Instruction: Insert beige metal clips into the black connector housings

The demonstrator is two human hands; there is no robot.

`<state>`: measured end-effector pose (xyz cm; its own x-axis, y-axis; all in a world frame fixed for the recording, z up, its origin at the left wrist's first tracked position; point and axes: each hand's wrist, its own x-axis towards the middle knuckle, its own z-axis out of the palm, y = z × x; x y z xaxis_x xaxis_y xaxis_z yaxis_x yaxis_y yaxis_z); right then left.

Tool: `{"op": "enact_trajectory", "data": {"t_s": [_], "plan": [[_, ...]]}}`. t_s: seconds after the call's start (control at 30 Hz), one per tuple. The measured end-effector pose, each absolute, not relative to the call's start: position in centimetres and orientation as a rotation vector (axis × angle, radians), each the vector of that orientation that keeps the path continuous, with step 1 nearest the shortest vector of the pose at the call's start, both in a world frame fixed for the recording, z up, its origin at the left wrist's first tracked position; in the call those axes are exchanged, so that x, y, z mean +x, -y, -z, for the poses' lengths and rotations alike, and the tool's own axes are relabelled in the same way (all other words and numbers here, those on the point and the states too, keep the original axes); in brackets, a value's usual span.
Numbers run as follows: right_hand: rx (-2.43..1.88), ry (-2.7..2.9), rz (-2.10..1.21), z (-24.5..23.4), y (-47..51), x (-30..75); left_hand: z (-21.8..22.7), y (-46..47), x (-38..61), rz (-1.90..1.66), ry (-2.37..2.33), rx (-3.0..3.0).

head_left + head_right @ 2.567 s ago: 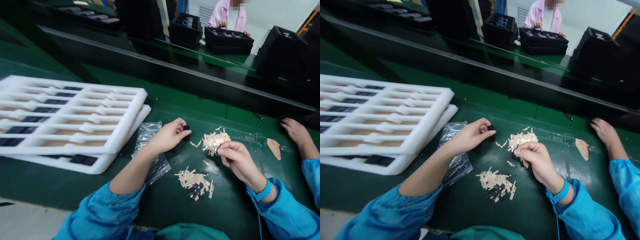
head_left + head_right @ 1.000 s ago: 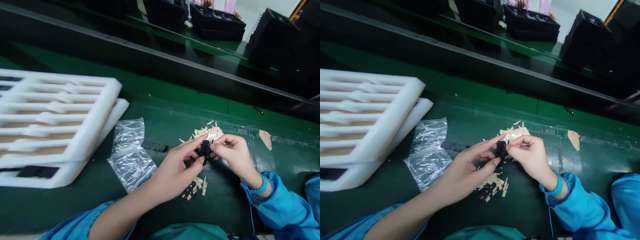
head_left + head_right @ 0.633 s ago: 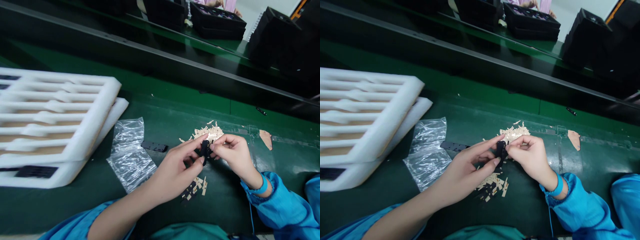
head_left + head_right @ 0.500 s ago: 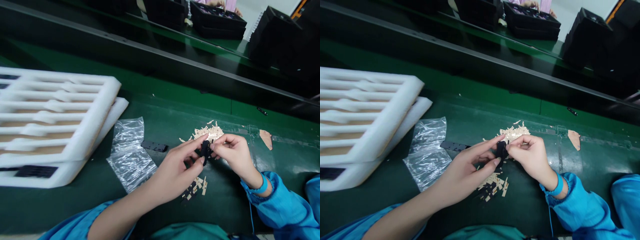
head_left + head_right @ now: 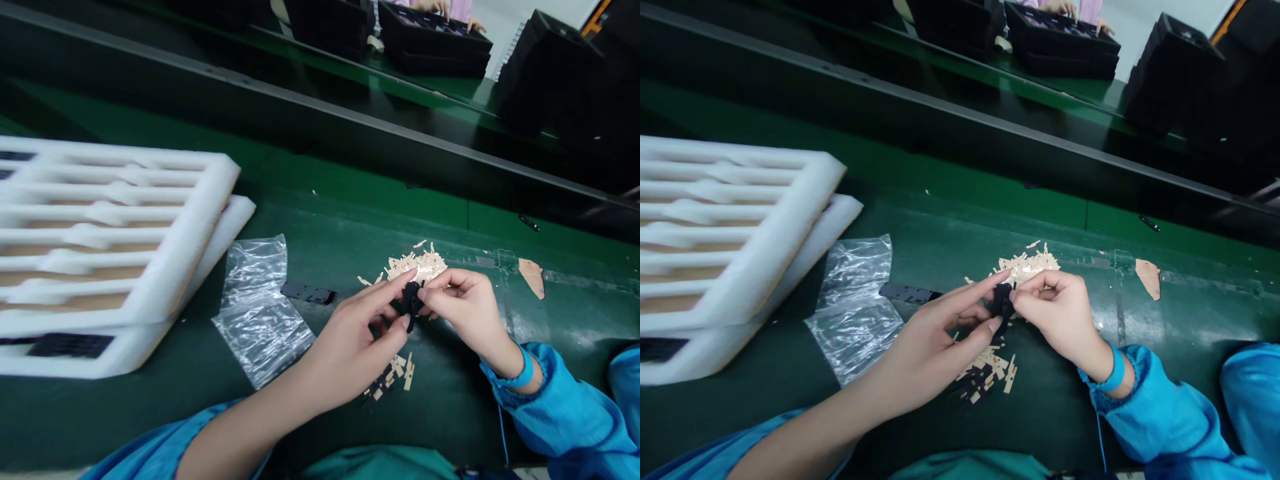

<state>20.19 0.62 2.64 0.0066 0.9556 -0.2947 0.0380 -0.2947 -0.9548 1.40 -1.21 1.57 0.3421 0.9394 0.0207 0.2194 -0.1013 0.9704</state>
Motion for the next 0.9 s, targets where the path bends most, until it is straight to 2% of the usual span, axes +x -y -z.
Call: {"op": "enact_trajectory", "data": {"t_s": [0.9], "plan": [[-1.494,1.178,-1.332,-3.11,-0.19,19.78,-1.62,1.33,1.22,-0.859,-1.098,1.489]]}}
